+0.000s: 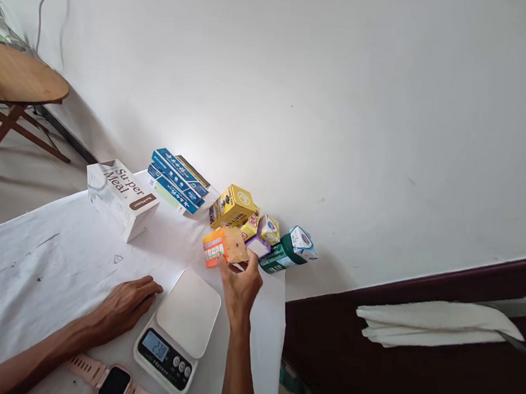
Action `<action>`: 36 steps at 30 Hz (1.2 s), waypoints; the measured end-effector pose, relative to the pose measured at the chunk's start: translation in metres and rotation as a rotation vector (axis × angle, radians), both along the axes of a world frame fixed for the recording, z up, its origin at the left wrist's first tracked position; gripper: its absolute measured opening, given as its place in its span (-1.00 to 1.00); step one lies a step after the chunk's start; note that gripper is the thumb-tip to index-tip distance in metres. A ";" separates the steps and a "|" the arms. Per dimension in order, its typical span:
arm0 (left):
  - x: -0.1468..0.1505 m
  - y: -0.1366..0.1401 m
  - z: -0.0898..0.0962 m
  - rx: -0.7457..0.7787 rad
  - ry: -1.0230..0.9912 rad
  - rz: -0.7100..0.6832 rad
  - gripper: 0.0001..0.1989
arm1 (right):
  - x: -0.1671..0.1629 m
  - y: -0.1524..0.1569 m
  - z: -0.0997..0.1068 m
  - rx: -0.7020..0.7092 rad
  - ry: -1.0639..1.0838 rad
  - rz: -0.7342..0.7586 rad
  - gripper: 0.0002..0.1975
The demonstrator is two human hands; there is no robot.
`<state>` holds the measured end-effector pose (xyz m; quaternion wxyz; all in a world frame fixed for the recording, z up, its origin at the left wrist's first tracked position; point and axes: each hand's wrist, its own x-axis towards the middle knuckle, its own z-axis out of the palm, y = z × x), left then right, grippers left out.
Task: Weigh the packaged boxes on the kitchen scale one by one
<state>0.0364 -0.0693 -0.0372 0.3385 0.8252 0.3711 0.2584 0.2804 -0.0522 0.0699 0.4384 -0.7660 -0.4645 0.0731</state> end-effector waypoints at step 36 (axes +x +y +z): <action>0.002 0.003 0.004 -0.008 0.156 -0.019 -0.83 | -0.177 0.096 -0.014 0.025 0.113 0.599 -0.45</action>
